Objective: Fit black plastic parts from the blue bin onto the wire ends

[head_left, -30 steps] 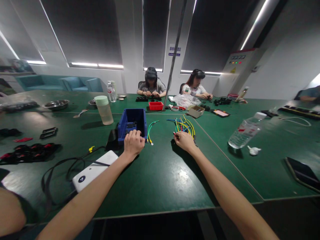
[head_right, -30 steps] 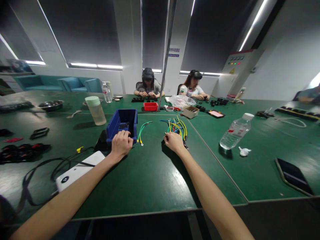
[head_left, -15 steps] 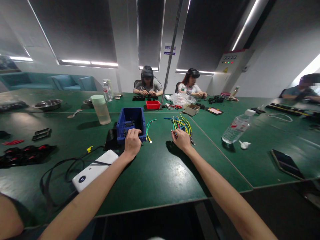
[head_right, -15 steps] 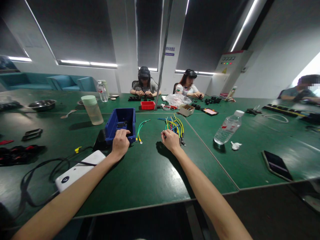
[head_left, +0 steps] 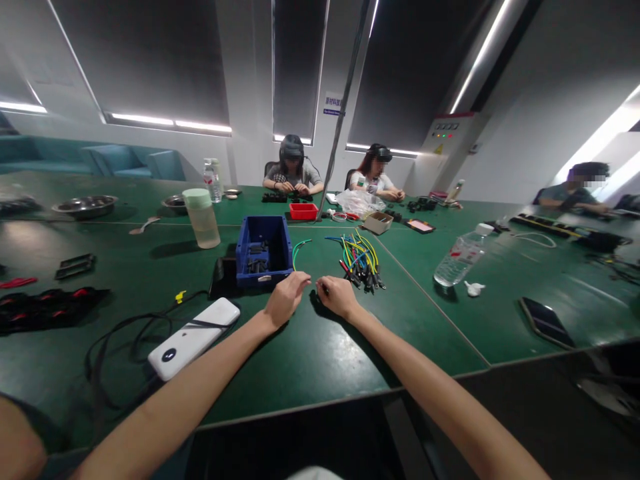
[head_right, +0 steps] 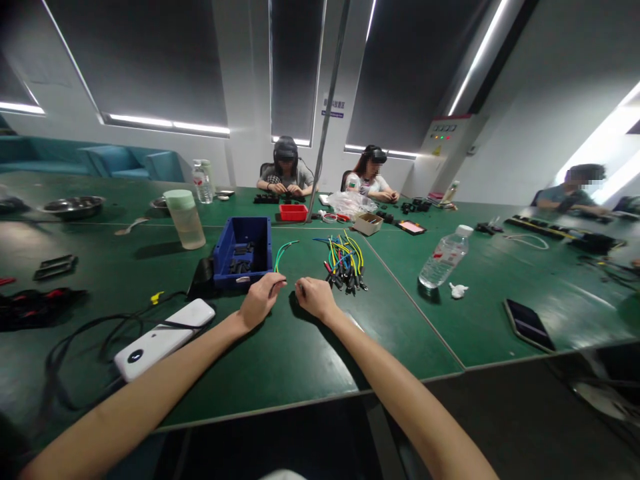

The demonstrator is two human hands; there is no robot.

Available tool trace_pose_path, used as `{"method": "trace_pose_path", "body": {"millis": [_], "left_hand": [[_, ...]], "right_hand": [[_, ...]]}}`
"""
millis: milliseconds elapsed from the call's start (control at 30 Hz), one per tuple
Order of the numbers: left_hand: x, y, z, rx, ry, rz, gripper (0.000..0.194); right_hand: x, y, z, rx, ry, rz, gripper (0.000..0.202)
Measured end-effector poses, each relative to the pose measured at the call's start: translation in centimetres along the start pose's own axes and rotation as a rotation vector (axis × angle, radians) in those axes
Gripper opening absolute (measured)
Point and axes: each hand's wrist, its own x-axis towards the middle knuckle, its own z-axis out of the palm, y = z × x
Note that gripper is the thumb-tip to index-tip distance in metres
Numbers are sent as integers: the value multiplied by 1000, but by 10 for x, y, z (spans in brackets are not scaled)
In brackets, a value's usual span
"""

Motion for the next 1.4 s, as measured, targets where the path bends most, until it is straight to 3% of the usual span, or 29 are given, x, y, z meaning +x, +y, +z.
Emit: {"method": "trace_pose_path", "body": {"millis": [167,267,433,733,1133,1400], "left_hand": [[-14,31,18,4,-59,198,20],[-19,51,27,30,-152,365,21],[-17,67,28,4,-159,372,18],[-10,67,27,-53,-222,301,17],[-6,60,29,-204,-301,192,30],[-8,52,33,-259,-286,238,29]], "right_hand": [[7,-11,-5,-26,-87,73,28],[17,-18,-3,-38,-96,132,31],[37,-30,1,-16,-105,126,31],[66,-33,9,-14,-132,73,31],[67,-29,12,3,-185,57,34],[65,-31,12,-8,-199,108,33]]}}
